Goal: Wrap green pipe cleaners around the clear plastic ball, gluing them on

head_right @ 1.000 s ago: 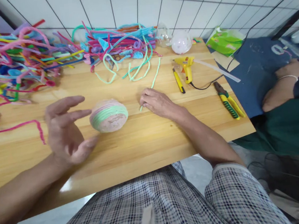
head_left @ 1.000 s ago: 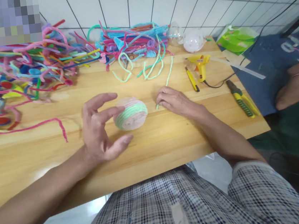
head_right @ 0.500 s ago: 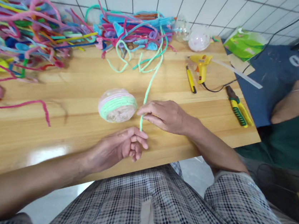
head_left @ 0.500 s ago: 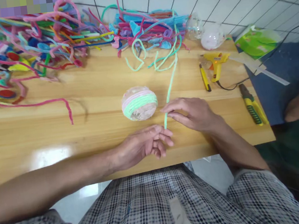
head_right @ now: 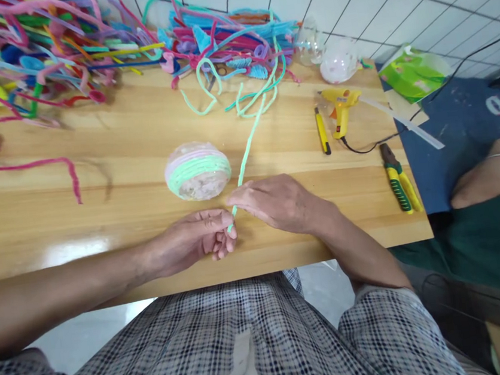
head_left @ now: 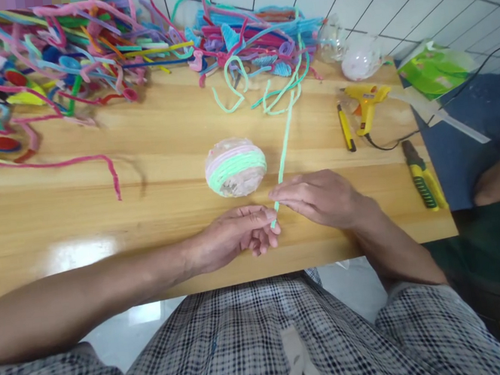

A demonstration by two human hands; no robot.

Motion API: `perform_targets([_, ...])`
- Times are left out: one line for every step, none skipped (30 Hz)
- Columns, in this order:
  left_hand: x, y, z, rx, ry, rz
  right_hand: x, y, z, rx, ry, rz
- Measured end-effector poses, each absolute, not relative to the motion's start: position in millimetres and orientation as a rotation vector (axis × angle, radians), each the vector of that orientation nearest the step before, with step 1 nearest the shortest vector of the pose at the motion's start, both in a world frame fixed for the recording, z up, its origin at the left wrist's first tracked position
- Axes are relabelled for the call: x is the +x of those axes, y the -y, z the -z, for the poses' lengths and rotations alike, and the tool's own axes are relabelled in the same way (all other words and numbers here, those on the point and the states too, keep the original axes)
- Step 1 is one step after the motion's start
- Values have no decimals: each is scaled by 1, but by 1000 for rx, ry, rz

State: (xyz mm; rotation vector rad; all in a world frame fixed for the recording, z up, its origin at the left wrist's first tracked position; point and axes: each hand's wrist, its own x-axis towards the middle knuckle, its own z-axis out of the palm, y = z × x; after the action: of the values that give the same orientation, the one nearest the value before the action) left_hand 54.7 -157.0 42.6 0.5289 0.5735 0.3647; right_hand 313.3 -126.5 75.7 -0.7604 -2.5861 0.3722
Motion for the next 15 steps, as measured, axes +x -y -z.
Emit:
perform_targets([55,157,-43,532,-582,-361,313,127,-76,-753,2588,-369])
perform_targets([55,157,-43,536,-590,-356,312,127,-77,-746,2589,-366])
perform_targets([56,157,-42,539,-597,-350,312,128,-77,-740,2590,-365])
perform_targets([56,157,-42,542,-603,-343,311,128,-78,-732,2590,-365])
perform_targets([56,156,-42,545,-608,-337,310,128,-78,-719,2589,-364])
perform_targets([56,156,-42,546,-611,-331,310,128,-78,-699,2582,-359])
perform_targets([56,156,-42,545,-613,-327,309,128,-77,-674,2573,-350])
perform_targets([56,156,-42,543,-616,-324,309,128,-77,-643,2563,-337])
perform_targets([56,156,-42,540,-618,-322,308,128,-76,-615,2555,-326])
perform_targets([56,156,-42,540,-621,-319,308,128,-75,-597,2552,-318])
perform_targets([56,156,-42,542,-624,-315,308,128,-74,-593,2552,-314])
perform_targets([56,156,-42,544,-626,-313,308,128,-73,-598,2557,-313])
perform_targets([56,155,-42,548,-627,-313,308,128,-73,-611,2565,-316])
perform_targets([56,155,-42,553,-627,-314,308,128,-73,-622,2571,-320])
perform_targets([56,155,-41,559,-627,-317,308,128,-73,-631,2577,-326])
